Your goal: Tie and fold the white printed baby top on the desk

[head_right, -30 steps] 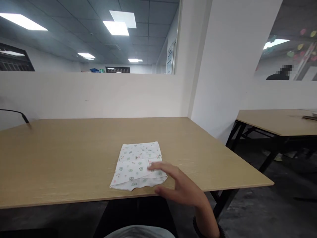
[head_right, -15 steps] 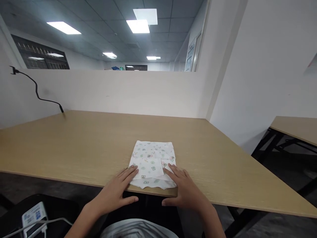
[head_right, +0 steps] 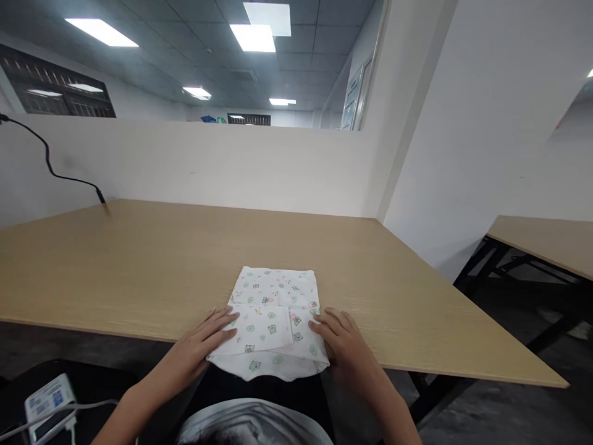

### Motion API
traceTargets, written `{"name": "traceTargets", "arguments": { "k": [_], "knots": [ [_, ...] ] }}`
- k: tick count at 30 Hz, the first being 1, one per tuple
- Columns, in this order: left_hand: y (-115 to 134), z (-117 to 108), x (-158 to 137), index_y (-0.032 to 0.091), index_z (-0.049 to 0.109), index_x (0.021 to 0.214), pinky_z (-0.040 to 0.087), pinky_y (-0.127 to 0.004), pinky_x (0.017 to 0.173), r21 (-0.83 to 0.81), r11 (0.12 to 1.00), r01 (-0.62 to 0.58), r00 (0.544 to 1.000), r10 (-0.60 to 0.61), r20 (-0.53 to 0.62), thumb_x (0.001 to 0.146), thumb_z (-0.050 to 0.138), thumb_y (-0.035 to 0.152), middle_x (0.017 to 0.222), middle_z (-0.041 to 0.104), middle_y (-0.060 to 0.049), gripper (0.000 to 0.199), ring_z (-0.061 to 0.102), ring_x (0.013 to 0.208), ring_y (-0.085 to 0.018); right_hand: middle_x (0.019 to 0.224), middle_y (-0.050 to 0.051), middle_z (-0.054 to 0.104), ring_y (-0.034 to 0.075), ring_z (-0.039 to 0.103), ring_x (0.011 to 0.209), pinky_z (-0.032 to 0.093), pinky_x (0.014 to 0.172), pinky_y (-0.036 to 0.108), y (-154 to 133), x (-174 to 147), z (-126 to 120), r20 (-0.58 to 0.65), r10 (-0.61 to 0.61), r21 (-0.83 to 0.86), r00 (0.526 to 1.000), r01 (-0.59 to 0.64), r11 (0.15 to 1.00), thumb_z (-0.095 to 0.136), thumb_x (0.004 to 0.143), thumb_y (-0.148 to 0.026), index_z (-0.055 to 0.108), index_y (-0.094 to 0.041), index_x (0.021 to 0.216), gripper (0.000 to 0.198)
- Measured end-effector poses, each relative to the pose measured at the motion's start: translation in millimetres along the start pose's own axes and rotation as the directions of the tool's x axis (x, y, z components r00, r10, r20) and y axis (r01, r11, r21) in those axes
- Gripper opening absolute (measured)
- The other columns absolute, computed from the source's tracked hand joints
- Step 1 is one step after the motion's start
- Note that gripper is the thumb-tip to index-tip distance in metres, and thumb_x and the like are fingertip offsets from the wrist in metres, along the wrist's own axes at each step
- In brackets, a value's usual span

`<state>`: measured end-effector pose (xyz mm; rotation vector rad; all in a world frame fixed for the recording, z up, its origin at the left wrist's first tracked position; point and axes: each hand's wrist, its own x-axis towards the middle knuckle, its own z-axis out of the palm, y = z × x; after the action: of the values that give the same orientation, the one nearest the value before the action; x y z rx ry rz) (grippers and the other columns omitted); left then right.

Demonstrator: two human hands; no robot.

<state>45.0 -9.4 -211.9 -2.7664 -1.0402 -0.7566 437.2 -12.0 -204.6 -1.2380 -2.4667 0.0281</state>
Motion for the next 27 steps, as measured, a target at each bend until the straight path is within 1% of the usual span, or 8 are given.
{"name": "traceTargets", "arguments": {
  "k": [4,7,10,16,19,21,24,27],
  "knots": [
    [-2.4,-8.1,-1.3,0.024,0.057,0.127,0.038,-0.043,0.12,-0.119,0.993,-0.015,1.0,0.016,0.009,0.09,0.038,0.0,0.141,0.055,-0.006,0.049,0.047,0.135,-0.018,0.142,0.013,0.051,0.031,0.039,0.138,0.027,0.116,0.057,-3.8,-4.5,-0.1,-0.059,-0.013,0.117,0.998,0.02,0.993,0.057,0.072,-0.008,0.062,-0.019,0.126,0.056],
    [1.2,-17.9,2.3,0.026,0.062,0.12,0.045,-0.034,0.112,-0.289,0.956,0.057,0.998,-0.057,0.009,0.092,0.038,0.005,0.128,0.064,-0.004,0.042,0.056,0.124,-0.017,0.132,0.014,0.059,0.026,0.051,0.129,0.042,0.109,0.045,-5.4,-4.0,-4.0,-0.076,0.004,0.298,0.997,0.018,0.954,0.051,0.088,-0.018,0.065,-0.019,0.112,0.028],
    [2.4,-23.3,14.0,0.023,0.066,0.111,0.051,-0.03,0.101,-0.475,0.86,0.188,0.979,-0.2,0.026,0.095,0.041,0.018,0.114,0.069,-0.005,0.03,0.063,0.11,-0.018,0.117,0.013,0.066,0.025,0.059,0.115,0.048,0.098,0.038,-5.7,7.7,-11.2,-0.095,0.078,0.405,0.992,-0.033,0.914,0.043,0.098,-0.029,0.066,-0.019,0.105,0.026],
    [-13.1,-18.9,61.1,0.014,0.06,0.111,0.055,-0.032,0.087,-0.721,0.535,0.441,0.828,-0.552,0.097,0.092,0.052,0.052,0.108,0.07,-0.011,0.044,0.065,0.102,-0.024,0.075,0.006,0.062,0.021,0.058,0.071,0.043,0.065,0.029,-9.4,62.9,-13.7,-0.154,0.4,0.477,0.904,-0.286,0.831,0.04,0.098,-0.051,0.053,-0.018,0.081,0.039],
    [-16.5,-15.1,78.7,0.013,0.039,0.134,0.055,-0.036,0.091,-0.789,0.396,0.47,0.769,-0.622,0.146,0.09,0.053,0.053,0.124,0.064,-0.016,0.062,0.063,0.109,-0.025,0.07,0.003,0.06,0.021,0.057,0.067,0.041,0.065,0.03,-9.3,81.5,-2.0,-0.168,0.535,0.517,0.828,-0.388,0.763,0.043,0.093,-0.05,0.053,-0.017,0.1,0.036],
    [-15.0,-12.6,82.8,0.014,0.024,0.144,0.053,-0.037,0.097,-0.778,0.375,0.503,0.747,-0.642,0.174,0.088,0.056,0.049,0.132,0.059,-0.018,0.074,0.061,0.116,-0.023,0.072,0.002,0.062,0.021,0.058,0.068,0.042,0.067,0.031,-9.4,84.5,5.6,-0.172,0.58,0.533,0.797,-0.42,0.735,0.048,0.09,-0.048,0.049,-0.015,0.119,0.044],
    [-12.9,-9.0,81.9,0.017,0.017,0.148,0.05,-0.034,0.102,-0.791,0.386,0.474,0.77,-0.618,0.159,0.086,0.058,0.043,0.137,0.055,-0.016,0.079,0.058,0.121,-0.02,0.084,0.005,0.066,0.02,0.059,0.069,0.044,0.069,0.031,-11.4,81.8,11.0,-0.199,0.579,0.563,0.791,-0.392,0.728,0.05,0.086,-0.042,0.047,-0.014,0.128,0.05],
    [-16.2,-6.5,81.8,0.017,0.037,0.141,0.053,-0.027,0.086,-0.814,0.397,0.424,0.807,-0.573,0.141,0.084,0.058,0.041,0.128,0.06,-0.012,0.065,0.062,0.106,-0.018,0.092,0.008,0.067,0.017,0.055,0.062,0.045,0.064,0.03,-12.5,80.5,10.8,-0.232,0.559,0.564,0.796,-0.358,0.744,0.047,0.084,-0.041,0.058,-0.015,0.116,0.042]
  ]
}}
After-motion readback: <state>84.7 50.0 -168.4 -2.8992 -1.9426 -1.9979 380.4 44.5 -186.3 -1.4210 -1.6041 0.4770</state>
